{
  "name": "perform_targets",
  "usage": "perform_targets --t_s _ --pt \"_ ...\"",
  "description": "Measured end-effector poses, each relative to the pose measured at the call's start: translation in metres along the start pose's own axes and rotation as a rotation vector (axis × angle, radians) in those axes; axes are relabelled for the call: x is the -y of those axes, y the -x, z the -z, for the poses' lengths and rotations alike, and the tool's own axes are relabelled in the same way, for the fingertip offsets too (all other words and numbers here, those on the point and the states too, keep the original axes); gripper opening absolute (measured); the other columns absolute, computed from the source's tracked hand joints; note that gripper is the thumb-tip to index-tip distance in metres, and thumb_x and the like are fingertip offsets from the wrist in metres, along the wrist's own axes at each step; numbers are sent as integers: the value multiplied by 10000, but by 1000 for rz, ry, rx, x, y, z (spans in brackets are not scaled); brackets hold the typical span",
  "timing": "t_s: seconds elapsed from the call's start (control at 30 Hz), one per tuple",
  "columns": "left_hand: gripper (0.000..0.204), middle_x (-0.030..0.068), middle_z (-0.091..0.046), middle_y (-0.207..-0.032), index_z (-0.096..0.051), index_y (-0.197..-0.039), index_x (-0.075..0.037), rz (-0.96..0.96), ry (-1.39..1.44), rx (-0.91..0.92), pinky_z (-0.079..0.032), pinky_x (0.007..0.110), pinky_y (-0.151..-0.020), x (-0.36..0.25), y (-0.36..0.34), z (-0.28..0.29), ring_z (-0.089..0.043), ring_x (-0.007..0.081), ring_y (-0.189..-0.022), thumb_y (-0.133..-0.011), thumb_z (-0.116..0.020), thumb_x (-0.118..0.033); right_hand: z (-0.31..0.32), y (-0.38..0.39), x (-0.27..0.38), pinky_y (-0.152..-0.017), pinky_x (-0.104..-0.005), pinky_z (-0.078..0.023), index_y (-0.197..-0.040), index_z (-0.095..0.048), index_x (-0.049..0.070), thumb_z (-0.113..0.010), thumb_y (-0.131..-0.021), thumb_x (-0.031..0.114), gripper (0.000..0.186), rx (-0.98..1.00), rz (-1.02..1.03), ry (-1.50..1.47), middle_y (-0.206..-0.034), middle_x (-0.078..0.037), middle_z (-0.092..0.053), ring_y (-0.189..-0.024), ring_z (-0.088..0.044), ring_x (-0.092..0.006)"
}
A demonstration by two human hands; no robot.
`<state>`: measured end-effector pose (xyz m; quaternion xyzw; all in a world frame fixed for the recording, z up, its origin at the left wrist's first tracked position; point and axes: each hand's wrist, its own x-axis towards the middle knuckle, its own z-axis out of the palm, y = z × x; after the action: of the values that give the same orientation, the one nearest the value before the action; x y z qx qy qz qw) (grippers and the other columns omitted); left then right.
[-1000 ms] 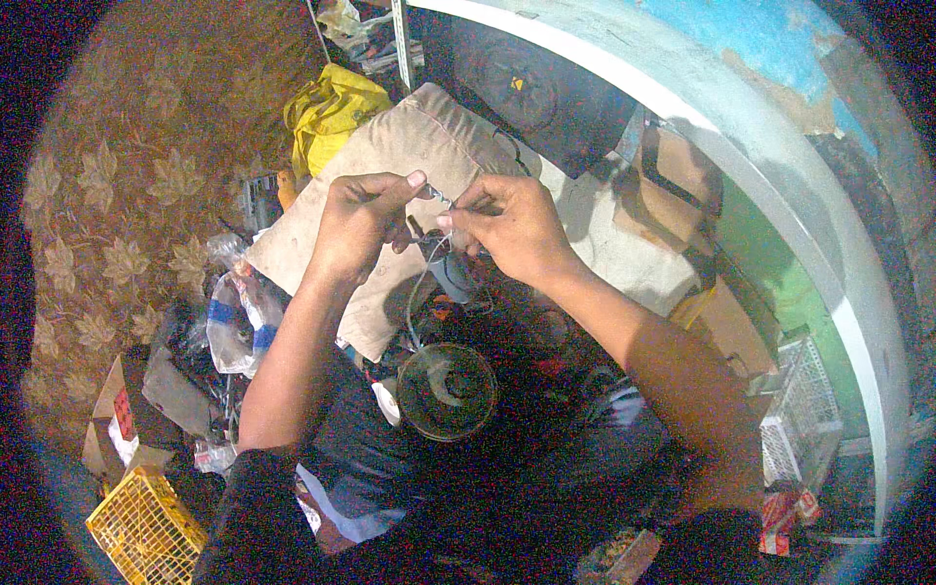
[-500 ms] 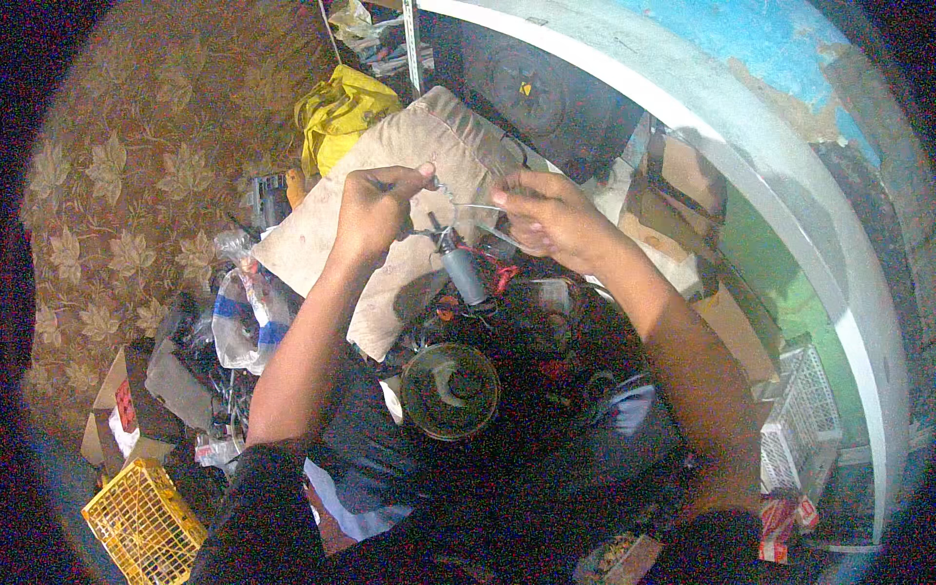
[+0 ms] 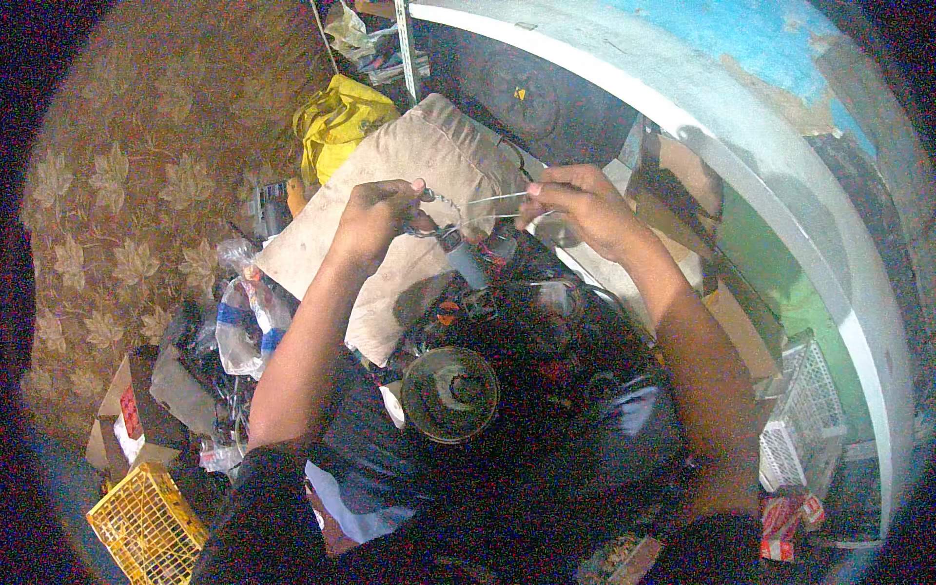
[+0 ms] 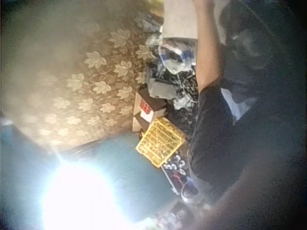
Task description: The person sits on the floor and works on a small electronic component, likely a cable or connector. They use their hands to strip the insulation from the wires and twist the exposed strands together. The task involves repetitive manipulation of the wires to prepare them for connection.
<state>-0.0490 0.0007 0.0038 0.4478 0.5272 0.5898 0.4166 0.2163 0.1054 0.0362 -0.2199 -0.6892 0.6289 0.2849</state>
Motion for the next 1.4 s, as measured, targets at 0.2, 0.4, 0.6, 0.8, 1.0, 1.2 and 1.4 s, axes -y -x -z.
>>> perform_targets --t_s 0.2,0.4,0.6,0.8,1.0,1.2,1.4 --pt "296 13 -606 -695 -742 -983 13 80 -290 209 -441 266 -584 -17 4 6 -538 121 -625 -927 -712 -276 16 15 17 -437 -216 -290 -890 -630 -14 -639 -968 190 219 -77 -120 -307 -612 72 -360 -455 -336 -19" --pt "261 72 -701 -712 -781 -925 -8 -53 -658 162 -483 294 -577 -17 5 18 -601 130 -610 -875 -776 -263 6 16 18 -414 -245 -326 -943 -637 -24 -627 -975 198 225 116 -158 -56 -575 47 -410 -443 -427 -74" --pt "259 118 -695 -691 -750 -870 5 -91 -666 75 -504 354 -601 -11 1 22 -637 179 -603 -912 -722 -249 30 24 6 -573 -297 -503 -1183 -651 -17 -549 -1022 185 278 549 -321 380 -754 -54 -643 -594 -585 -138" --pt "290 131 -695 -707 -752 -873 -1 -240 -760 -30 -503 360 -646 -11 1 18 -635 202 -631 -934 -677 -274 29 23 25 -587 -327 -547 -1170 -668 14 -516 -1049 266 319 460 -438 347 -665 -31 -578 -584 -590 -144" --pt "270 153 -673 -653 -753 -859 -1 -389 -711 -84 -486 376 -597 -3 -2 12 -617 245 -562 -899 -733 -267 12 23 24 -643 -437 -636 -1538 -355 93 -565 -1013 355 623 240 -911 715 -1230 -248 -604 -827 -726 -341" --pt "264 97 -609 -562 -748 -830 14 -264 -590 -182 -425 336 -521 -1 -5 40 -549 127 -522 -893 -744 -242 50 37 -23 -851 -480 -572 -1446 -483 92 -729 -831 558 810 416 -882 1291 -1416 -201 -525 -1119 -655 -396" --pt "272 90 -637 -582 -748 -827 21 -204 -566 -149 -414 327 -505 0 -2 32 -526 121 -505 -903 -740 -240 33 23 -56 -892 -458 -515 -1177 -696 74 -537 -1008 357 366 376 -235 1086 -1060 -219 -710 -1000 -675 -407"
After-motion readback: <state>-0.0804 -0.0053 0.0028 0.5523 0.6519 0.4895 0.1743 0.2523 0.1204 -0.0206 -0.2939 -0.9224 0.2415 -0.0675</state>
